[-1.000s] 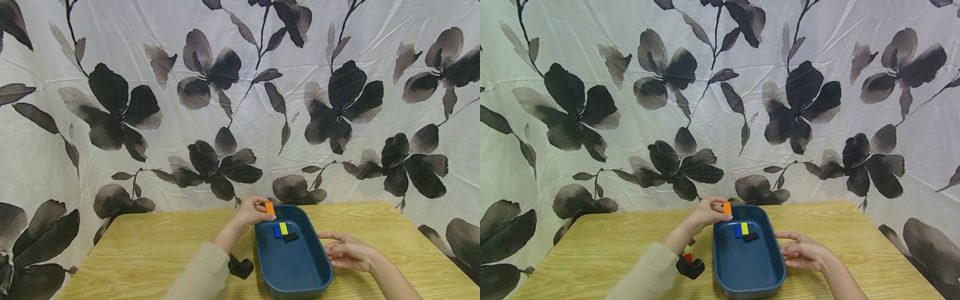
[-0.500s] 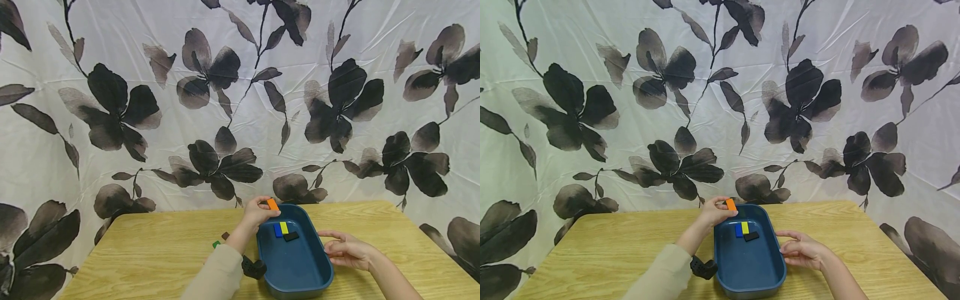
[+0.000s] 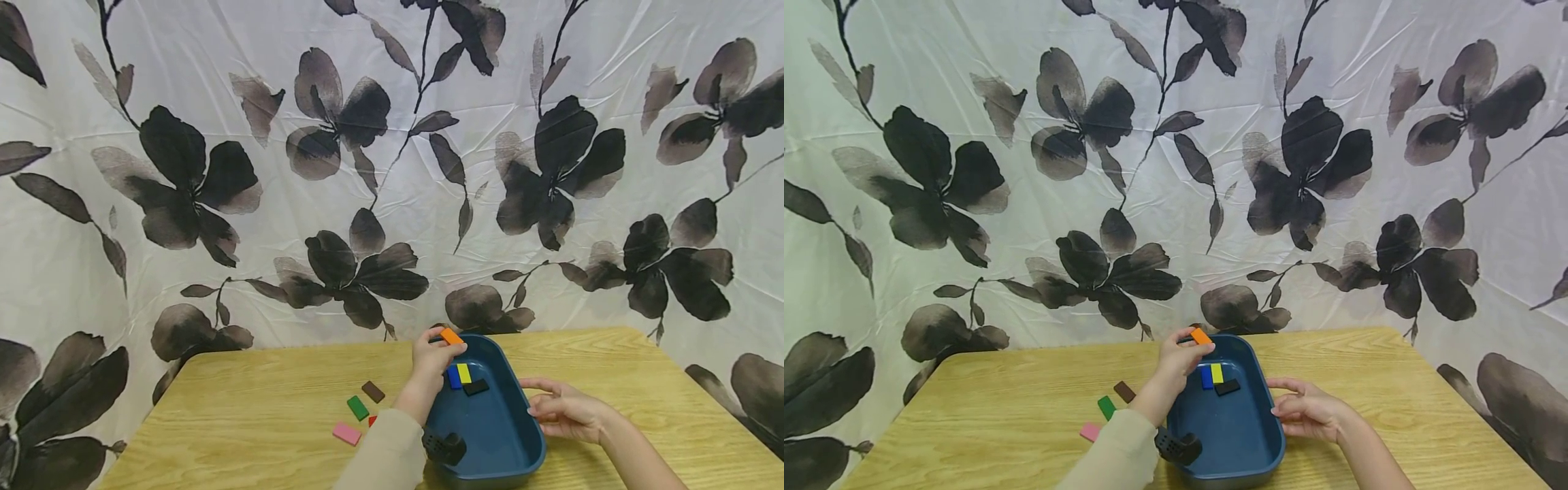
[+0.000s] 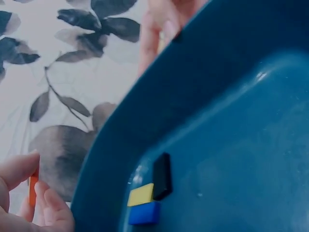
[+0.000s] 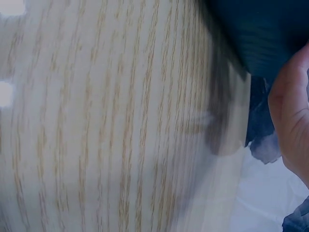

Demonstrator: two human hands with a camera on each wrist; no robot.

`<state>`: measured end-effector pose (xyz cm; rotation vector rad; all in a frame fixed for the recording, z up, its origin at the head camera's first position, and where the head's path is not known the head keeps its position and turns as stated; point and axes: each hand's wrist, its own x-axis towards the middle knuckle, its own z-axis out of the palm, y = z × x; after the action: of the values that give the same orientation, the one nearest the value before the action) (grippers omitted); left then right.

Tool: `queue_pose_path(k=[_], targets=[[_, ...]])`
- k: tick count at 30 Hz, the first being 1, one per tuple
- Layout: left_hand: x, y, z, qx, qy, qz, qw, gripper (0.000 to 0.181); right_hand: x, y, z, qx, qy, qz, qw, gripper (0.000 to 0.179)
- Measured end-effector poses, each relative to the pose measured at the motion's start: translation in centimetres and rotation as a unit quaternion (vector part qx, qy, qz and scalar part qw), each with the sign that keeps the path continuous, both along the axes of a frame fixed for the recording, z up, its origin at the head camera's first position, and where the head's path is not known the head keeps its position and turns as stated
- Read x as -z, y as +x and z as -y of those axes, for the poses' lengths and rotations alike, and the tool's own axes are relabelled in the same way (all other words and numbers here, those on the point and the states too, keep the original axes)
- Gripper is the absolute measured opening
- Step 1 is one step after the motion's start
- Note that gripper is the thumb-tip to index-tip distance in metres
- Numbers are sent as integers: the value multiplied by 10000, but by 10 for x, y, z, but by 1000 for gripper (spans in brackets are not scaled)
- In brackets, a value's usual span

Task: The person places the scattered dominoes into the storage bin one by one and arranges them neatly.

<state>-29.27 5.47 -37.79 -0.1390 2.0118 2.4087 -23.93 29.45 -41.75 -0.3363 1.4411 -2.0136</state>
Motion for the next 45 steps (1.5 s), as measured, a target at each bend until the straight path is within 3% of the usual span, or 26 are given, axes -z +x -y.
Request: queue_pose_path(k=[4,11,19,26,28,32,36,39,45], targets=[[10,2,-2,145,-270,11,9995,55,0,1,0,-10,17,49,10000,51],[20,5,0,1071,-1183,-158,9871,51,-2,3,-1,36,97,-28,9999,54],[27,4,-10,1657,-1399,-199,9760,50,-6,1,0,45,223,73,9997,61],[28,1,-20,1781,-1331,91,9749,50,-4,1,0,-6,184,102,9998,56],[30,0,-21,1973,-1554,-7,9679,48,-4,1,0,4,186,132,9997,55],[35,-1,-19,2494,-2106,-284,9448,45,-5,0,1,71,235,151,9996,57],[38,-1,-13,2794,-2485,-431,9265,42,-7,-1,2,124,269,164,9994,60],[39,0,-10,2927,-2703,-397,9163,41,-8,-1,3,123,249,166,9995,60],[39,0,-12,3041,-2983,-358,9040,38,-8,1,1,143,220,95,9996,59]])
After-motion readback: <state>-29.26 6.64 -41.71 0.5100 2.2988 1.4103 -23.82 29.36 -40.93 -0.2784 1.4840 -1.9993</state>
